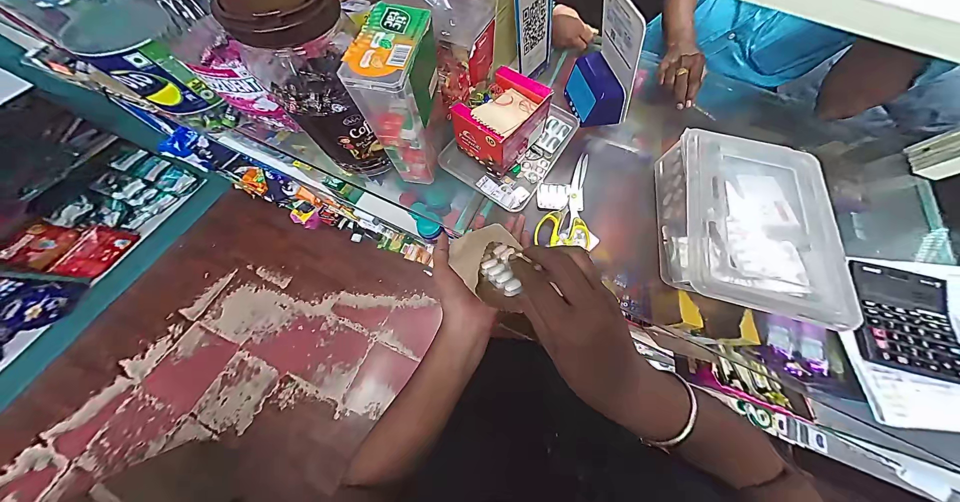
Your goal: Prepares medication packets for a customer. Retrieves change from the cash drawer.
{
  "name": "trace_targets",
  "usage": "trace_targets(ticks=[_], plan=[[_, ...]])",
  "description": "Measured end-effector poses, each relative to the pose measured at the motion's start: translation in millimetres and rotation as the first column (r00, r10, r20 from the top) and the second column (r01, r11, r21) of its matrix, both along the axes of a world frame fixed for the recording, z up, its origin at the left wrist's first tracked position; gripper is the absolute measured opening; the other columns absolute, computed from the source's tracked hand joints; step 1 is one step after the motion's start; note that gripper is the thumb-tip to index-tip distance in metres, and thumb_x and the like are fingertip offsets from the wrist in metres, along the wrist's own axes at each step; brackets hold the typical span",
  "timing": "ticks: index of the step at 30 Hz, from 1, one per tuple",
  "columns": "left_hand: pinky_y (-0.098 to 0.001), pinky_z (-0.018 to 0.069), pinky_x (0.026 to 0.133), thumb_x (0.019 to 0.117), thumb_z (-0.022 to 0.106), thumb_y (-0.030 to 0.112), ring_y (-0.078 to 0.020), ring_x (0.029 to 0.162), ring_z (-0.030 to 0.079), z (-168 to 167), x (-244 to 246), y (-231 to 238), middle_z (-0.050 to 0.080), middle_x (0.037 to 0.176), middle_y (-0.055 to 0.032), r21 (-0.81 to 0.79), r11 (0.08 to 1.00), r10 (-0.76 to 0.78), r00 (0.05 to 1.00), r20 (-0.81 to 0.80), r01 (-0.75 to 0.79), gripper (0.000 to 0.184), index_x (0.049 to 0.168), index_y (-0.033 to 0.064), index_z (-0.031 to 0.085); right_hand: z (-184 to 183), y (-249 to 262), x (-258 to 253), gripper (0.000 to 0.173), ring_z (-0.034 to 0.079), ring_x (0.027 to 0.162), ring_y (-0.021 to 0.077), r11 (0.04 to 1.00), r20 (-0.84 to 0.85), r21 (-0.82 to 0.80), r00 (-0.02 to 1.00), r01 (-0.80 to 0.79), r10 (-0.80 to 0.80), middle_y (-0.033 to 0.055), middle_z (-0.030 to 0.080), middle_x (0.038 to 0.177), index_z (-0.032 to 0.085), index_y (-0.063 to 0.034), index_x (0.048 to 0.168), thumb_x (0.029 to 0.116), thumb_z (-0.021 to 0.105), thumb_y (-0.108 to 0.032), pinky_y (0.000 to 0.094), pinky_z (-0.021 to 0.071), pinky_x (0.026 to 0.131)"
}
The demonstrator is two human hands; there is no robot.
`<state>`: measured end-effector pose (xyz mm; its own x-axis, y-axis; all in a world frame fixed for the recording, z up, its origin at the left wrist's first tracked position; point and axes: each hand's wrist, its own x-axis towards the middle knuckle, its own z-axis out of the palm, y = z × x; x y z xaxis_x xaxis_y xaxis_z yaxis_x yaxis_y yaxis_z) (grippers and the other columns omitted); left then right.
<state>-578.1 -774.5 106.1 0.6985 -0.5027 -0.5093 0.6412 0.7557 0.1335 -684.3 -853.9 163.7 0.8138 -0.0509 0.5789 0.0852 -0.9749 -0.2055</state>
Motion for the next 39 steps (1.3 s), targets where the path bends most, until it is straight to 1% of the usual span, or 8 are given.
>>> trace_targets(ticks=[6,12,16,24,29,34,37,39], plan=[[-0.0462,0.0603,0.085,0.1059,0.018,0.057,-0.0297,0.100,0.072,7,-4,-3,0.071,0.108,-0.0159,0.041,0.999,0.029,1.000,-0.012,-0.029,0.067,0.130,0.0079,0.057,-14,2,10,0.031,0.068,0.101,0.0319,0.983,-0.083,-0.179,0.996,0.028,-0.043,0.0150,0.070,0.116,0.076,-0.0067,0.115,0.0872,0.065,0.000,0.0405,0.0546,0.082],[-0.0490,0.0608,0.087,0.1073,0.015,0.053,-0.0319,0.103,0.073,-4,11,11,0.071,0.111,-0.0193,0.089,0.994,0.055,0.995,0.083,-0.063,0.068,0.132,0.0031,0.055,-13,-48,8,0.029,0.063,0.100,0.0235,0.965,0.004,0.248,0.995,0.091,-0.095,0.0088,0.069,0.110,0.076,-0.0124,0.114,0.0996,0.062,-0.033,0.0414,0.0519,0.085],[-0.0545,0.0575,0.094,0.1051,0.017,0.057,-0.0384,0.114,0.069,-9,18,18,0.067,0.124,-0.0230,0.017,0.998,0.062,0.997,0.040,-0.063,0.069,0.137,0.0050,0.050,-42,-81,1,0.062,0.062,0.112,0.0428,0.916,-0.475,0.110,0.830,0.386,-0.293,0.0222,0.065,0.123,0.062,-0.0074,0.138,0.0919,0.072,-0.049,0.0590,0.0495,0.089],[-0.0531,0.0586,0.093,0.1053,0.017,0.058,-0.0386,0.113,0.069,-8,18,17,0.067,0.124,-0.0250,0.034,0.999,0.001,0.999,0.040,-0.002,0.072,0.138,0.0032,0.050,-40,-89,-10,0.027,0.067,0.083,0.0351,0.897,-0.294,0.120,0.878,0.426,-0.378,0.0112,0.072,0.082,0.072,-0.0038,0.116,0.0903,0.071,-0.011,0.0502,0.0552,0.075],[-0.0545,0.0579,0.093,0.1053,0.018,0.057,-0.0396,0.114,0.068,-10,18,19,0.066,0.126,-0.0243,0.007,1.000,0.004,0.999,0.048,-0.004,0.070,0.136,0.0045,0.051,-28,-99,-25,0.020,0.063,0.104,0.0505,0.805,-0.408,-0.101,0.714,0.585,-0.570,0.0287,0.068,0.105,0.072,0.0040,0.111,0.0945,0.065,-0.004,0.0587,0.0539,0.082],[-0.0516,0.0570,0.096,0.1056,0.017,0.057,-0.0363,0.117,0.067,-13,16,17,0.065,0.128,-0.0227,0.006,0.999,-0.046,0.998,0.045,0.046,0.072,0.141,0.0042,0.049,-59,-69,-18,0.076,0.047,0.139,0.0492,0.948,-0.565,0.005,0.783,0.318,-0.260,0.0296,0.049,0.150,0.051,0.0021,0.148,0.0924,0.071,-0.046,0.0672,0.0361,0.112],[-0.0482,0.0607,0.088,0.1071,0.018,0.052,-0.0310,0.103,0.072,-9,19,13,0.072,0.113,-0.0181,0.072,0.997,-0.030,0.999,0.039,0.027,0.067,0.131,0.0036,0.057,-98,-47,-30,0.033,0.069,0.117,0.0364,0.977,-0.262,-0.194,0.956,0.084,-0.134,0.0194,0.071,0.127,0.071,0.0004,0.123,0.0924,0.064,-0.009,0.0471,0.0581,0.093],[-0.0497,0.0596,0.090,0.1067,0.019,0.052,-0.0323,0.104,0.072,-10,18,12,0.071,0.114,-0.0191,0.036,0.999,-0.024,0.999,0.022,0.023,0.065,0.132,0.0042,0.055,-79,-49,-43,0.024,0.073,0.111,0.0249,0.980,-0.133,-0.189,0.990,-0.062,0.037,0.0097,0.076,0.116,0.075,-0.0057,0.112,0.0985,0.055,-0.008,0.0349,0.0589,0.092]])
